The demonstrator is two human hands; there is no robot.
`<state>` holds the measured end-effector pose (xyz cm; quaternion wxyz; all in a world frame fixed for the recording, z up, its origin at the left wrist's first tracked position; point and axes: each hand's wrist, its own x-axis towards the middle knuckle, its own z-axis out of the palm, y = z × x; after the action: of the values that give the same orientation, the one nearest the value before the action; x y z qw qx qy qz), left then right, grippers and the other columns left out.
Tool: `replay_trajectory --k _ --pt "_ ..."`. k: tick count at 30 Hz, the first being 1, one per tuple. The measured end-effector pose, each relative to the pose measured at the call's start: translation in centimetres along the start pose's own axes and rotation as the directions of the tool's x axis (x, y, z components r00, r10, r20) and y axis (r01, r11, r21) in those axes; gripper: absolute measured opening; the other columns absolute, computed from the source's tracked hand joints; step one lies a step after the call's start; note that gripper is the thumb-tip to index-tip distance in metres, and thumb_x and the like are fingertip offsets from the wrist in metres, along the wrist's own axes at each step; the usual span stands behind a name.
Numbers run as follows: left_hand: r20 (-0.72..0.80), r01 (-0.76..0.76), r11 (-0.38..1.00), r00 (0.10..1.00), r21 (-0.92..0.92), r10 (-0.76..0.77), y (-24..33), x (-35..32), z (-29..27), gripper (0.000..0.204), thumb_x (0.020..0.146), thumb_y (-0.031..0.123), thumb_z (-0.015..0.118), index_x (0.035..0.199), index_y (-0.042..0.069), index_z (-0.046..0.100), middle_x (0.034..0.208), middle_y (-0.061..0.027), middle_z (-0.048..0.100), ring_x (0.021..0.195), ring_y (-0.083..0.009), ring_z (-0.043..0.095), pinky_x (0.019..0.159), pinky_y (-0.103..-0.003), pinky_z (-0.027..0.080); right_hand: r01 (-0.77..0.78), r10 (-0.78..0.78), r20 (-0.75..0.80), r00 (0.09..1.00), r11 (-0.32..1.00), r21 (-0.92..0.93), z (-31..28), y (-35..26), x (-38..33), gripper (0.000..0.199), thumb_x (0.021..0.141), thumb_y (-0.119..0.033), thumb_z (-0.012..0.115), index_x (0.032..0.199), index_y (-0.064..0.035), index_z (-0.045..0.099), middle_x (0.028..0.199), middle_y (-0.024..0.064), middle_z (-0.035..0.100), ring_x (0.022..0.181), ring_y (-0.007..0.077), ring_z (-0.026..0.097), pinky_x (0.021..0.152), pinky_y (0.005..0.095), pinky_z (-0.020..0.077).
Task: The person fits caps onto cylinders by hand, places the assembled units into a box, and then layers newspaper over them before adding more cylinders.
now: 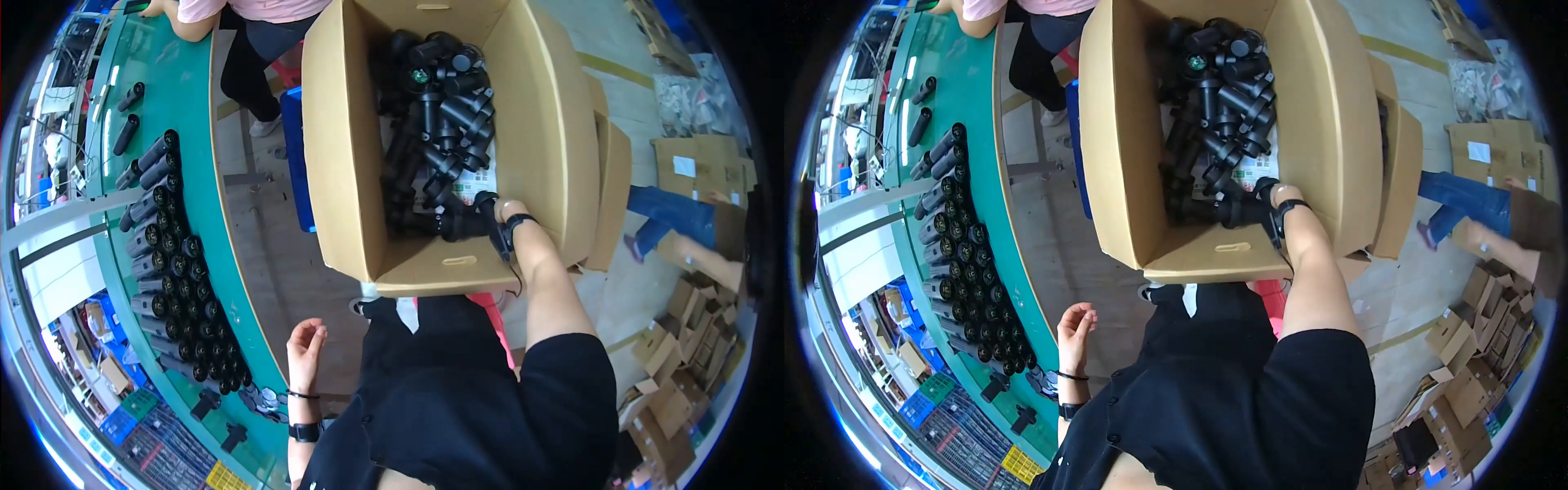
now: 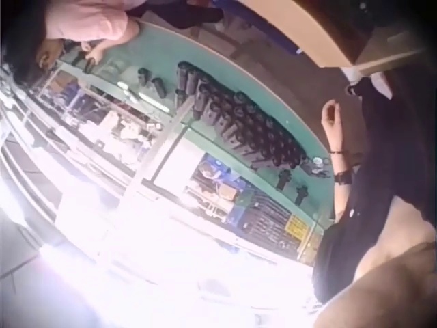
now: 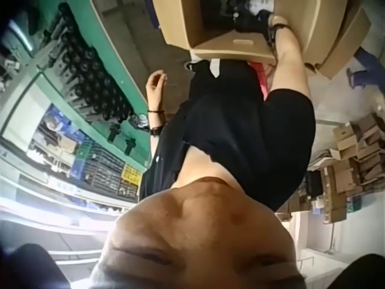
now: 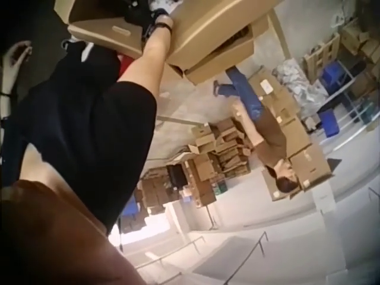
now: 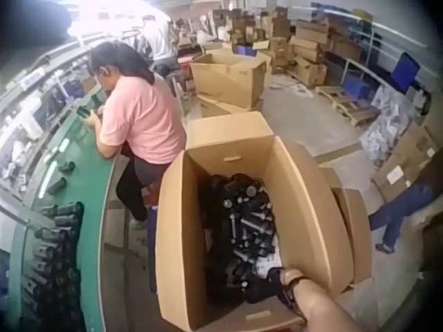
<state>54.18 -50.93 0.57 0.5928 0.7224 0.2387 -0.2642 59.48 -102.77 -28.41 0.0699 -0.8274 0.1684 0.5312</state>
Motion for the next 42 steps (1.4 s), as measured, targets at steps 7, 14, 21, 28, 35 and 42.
replay_trajectory --k 7,14,21,28,35,42 --pt "-0.036 0.089 0.992 0.996 0.094 -0.085 0.9 0.9 2.7 0.018 0.09 0.009 0.062 0.107 0.002 0.06 0.091 -0.0018 0.064 0.083 -0.0084 0.06 0.071 -0.021 0.047 -0.223 0.219 0.061 0.974 0.973 0.063 6.1 -0.7 3.9 0.098 0.077 -0.031 0.073 0.149 -0.0126 0.009 0.133 0.0228 0.049 0.12 0.0343 0.052 0.099 0.0409 0.0434" --pt "0.233 -0.059 0.984 0.972 0.168 0.019 5.2 3.8 9.1 0.018 0.091 0.005 0.059 0.109 0.002 0.059 0.099 -0.0024 0.062 0.089 -0.0098 0.059 0.08 -0.022 0.048 0.028 0.105 -0.383 0.918 0.945 0.326 -3.2 -0.8 -4.2 0.066 0.073 -0.028 0.074 0.125 -0.0062 0.039 0.106 0.0244 0.061 0.099 0.0396 0.061 0.085 0.0461 0.0508" --pt "0.638 -0.828 0.359 0.56 0.43 0.529 11.7 5.2 20.1 0.075 0.071 0.027 0.077 0.132 0.0 0.044 0.123 -0.02 0.052 0.116 -0.0357 0.049 0.099 -0.043 0.039 0.835 -0.653 -0.576 0.492 0.542 0.099 -14.1 -5.2 -26.2 0.04 0.064 -0.024 0.068 0.099 -0.0044 0.063 0.097 0.019 0.062 0.09 0.0364 0.061 0.08 0.041 0.0501" --pt "0.628 -0.598 0.554 0.761 0.579 0.165 13.1 4.4 18.8 0.093 0.067 0.027 0.081 0.139 -0.002 0.029 0.098 -0.0211 0.064 0.094 -0.034 0.065 0.079 -0.037 0.053 0.34 -0.818 -0.146 0.556 0.064 0.938 -13.1 -6.4 -21.6 0.046 0.09 -0.046 0.059 0.114 -0.0073 0.05 0.092 0.0092 0.065 0.076 0.0199 0.066 0.062 0.0321 0.0555" --pt "0.404 -0.189 0.967 0.909 0.172 0.105 9.6 2.3 9.5 0.078 0.071 0.02 0.083 0.132 0.0 0.039 0.116 -0.0135 0.059 0.108 -0.0185 0.057 0.093 -0.033 0.047 0.49 -0.477 -0.215 0.853 0.587 0.645 5.4 -3.9 1.5 0.061 0.065 -0.023 0.076 0.118 -0.0006 0.055 0.1 0.0181 0.065 0.089 0.0281 0.064 0.085 0.0392 0.0482" --pt "0.087 -0.097 0.982 0.993 0.164 0.084 5.1 0.4 2.8 0.076 0.07 0.021 0.084 0.129 0.002 0.041 0.111 -0.0107 0.058 0.104 -0.0188 0.056 0.092 -0.034 0.048 0.012 0.012 -0.038 0.999 0.813 0.582 3.8 -10.1 1.1 0.065 0.074 -0.022 0.071 0.124 0.0073 0.042 0.086 0.0207 0.066 0.058 0.0273 0.065 0.048 0.0369 0.0508"
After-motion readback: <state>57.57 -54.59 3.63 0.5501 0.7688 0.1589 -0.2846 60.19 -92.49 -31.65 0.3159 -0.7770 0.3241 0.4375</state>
